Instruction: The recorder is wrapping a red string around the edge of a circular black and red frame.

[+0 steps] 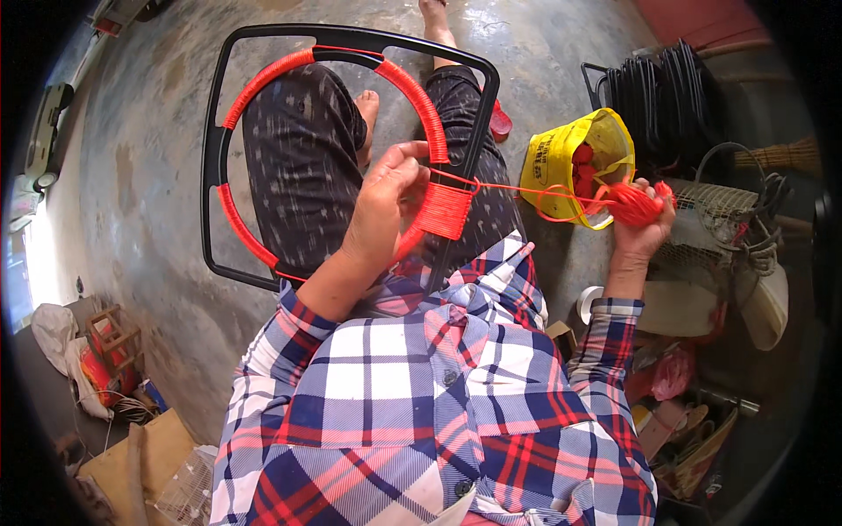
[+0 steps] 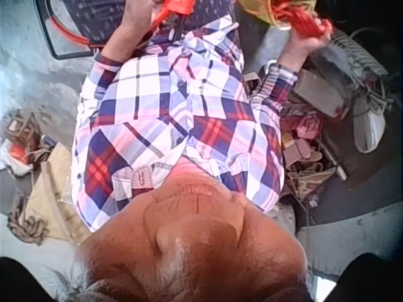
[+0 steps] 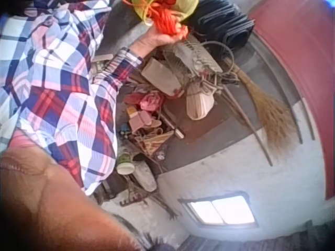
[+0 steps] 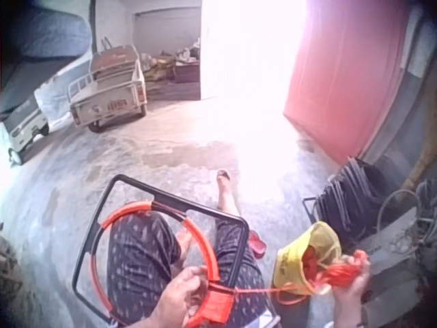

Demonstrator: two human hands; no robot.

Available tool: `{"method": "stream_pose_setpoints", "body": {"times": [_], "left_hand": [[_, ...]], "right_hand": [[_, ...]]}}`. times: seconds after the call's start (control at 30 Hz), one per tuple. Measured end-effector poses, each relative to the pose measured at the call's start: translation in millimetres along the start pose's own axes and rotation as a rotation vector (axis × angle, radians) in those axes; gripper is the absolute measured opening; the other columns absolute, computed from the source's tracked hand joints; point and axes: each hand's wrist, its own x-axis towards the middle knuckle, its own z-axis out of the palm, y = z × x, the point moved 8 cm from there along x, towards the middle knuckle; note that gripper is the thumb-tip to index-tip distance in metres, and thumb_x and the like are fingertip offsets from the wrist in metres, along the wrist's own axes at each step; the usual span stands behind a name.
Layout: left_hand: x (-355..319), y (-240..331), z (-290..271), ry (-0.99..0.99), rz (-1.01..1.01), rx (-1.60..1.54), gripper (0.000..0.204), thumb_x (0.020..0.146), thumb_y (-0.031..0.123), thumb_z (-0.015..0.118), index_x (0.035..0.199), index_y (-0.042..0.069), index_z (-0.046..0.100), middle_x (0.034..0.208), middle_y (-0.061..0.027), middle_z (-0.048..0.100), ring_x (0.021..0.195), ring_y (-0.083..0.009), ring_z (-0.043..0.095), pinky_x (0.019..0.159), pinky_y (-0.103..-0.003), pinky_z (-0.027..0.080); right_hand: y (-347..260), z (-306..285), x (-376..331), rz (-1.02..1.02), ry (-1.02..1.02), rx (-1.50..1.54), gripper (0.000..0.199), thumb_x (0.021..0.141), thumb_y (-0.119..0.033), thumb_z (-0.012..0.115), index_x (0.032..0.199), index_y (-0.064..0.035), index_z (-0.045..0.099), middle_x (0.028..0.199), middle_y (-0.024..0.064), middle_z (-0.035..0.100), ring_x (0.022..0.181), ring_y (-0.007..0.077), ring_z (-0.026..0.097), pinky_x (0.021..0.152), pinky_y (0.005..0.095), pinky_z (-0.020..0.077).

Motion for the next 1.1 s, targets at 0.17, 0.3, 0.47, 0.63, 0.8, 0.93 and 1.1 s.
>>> {"method": "stream_pose_setpoints", "body": {"times": [0.17, 0.3, 0.47, 0.63, 0.8, 0.93, 1.1], "left_hand": [[1.3, -4.6, 17.3, -0.255, -0.028, -0.163, 0.039, 0.087, 0.007, 0.038, 0.122, -0.006, 0.049, 0.110, -0.0160, 0.062, 0.097, -0.0219, 0.064, 0.090, -0.032, 0.051], [3.8, -15.8, 12.6, -0.249, -0.085, -0.143, 0.037, 0.086, 0.002, 0.039, 0.119, -0.006, 0.051, 0.109, -0.0172, 0.063, 0.099, -0.0231, 0.065, 0.089, -0.034, 0.053], [4.2, -14.1, 13.6, -0.250, -0.089, -0.106, 0.031, 0.088, 0.004, 0.039, 0.114, -0.007, 0.052, 0.105, -0.0160, 0.064, 0.094, -0.0226, 0.066, 0.088, -0.034, 0.053], [3.3, -8.0, 10.2, -0.186, -0.122, -0.116, 0.027, 0.089, 0.005, 0.041, 0.109, -0.007, 0.052, 0.095, -0.0140, 0.064, 0.080, -0.0195, 0.066, 0.073, -0.032, 0.056], [3.5, -7.0, 9.0, -0.171, -0.096, -0.071, 0.026, 0.089, 0.006, 0.040, 0.108, -0.007, 0.052, 0.095, -0.0146, 0.063, 0.082, -0.0206, 0.066, 0.075, -0.033, 0.056], [2.8, -8.7, 10.8, -0.198, -0.107, -0.088, 0.026, 0.090, 0.007, 0.039, 0.107, -0.008, 0.052, 0.096, -0.0166, 0.063, 0.083, -0.0237, 0.066, 0.078, -0.036, 0.056], [1.7, -2.1, 13.0, -0.229, -0.127, -0.113, 0.028, 0.089, 0.009, 0.038, 0.108, -0.009, 0.051, 0.097, -0.0194, 0.063, 0.084, -0.0278, 0.066, 0.080, -0.039, 0.055]], "right_hand": [[100.2, 61.1, -60.0, 0.319, -0.317, -0.563, 0.031, 0.085, -0.015, 0.060, 0.112, 0.0000, 0.057, 0.063, -0.0052, 0.043, 0.052, 0.0061, 0.040, 0.052, 0.0231, 0.0374], [172.8, 101.1, -121.6, 0.770, -0.588, -0.696, 0.030, 0.086, -0.016, 0.065, 0.114, -0.0039, 0.060, 0.068, -0.0055, 0.051, 0.056, 0.0047, 0.047, 0.053, 0.0202, 0.0387], [134.5, 73.0, -75.9, 0.415, -0.292, -0.768, 0.011, 0.089, -0.012, 0.064, 0.098, -0.0059, 0.062, 0.069, -0.0065, 0.050, 0.061, 0.0035, 0.046, 0.054, 0.0205, 0.0370], [114.6, 72.1, -91.0, 0.412, -0.318, -0.696, 0.017, 0.090, -0.010, 0.063, 0.104, -0.0018, 0.063, 0.068, -0.0070, 0.048, 0.058, 0.0025, 0.042, 0.053, 0.0184, 0.0326], [167.5, 107.9, -128.2, 0.703, -0.504, -0.621, 0.040, 0.090, -0.009, 0.061, 0.129, -0.0044, 0.053, 0.076, -0.0038, 0.053, 0.061, 0.0052, 0.048, 0.055, 0.0192, 0.0384], [158.8, 83.1, -99.1, 0.568, -0.318, -0.643, 0.021, 0.090, -0.012, 0.063, 0.109, -0.0048, 0.059, 0.074, -0.0041, 0.053, 0.060, 0.0051, 0.048, 0.056, 0.0196, 0.0381], [131.9, 81.3, -92.1, 0.440, -0.344, -0.671, 0.019, 0.091, -0.011, 0.061, 0.108, -0.0021, 0.059, 0.070, -0.0039, 0.051, 0.059, 0.0049, 0.046, 0.054, 0.0194, 0.0367]]}}
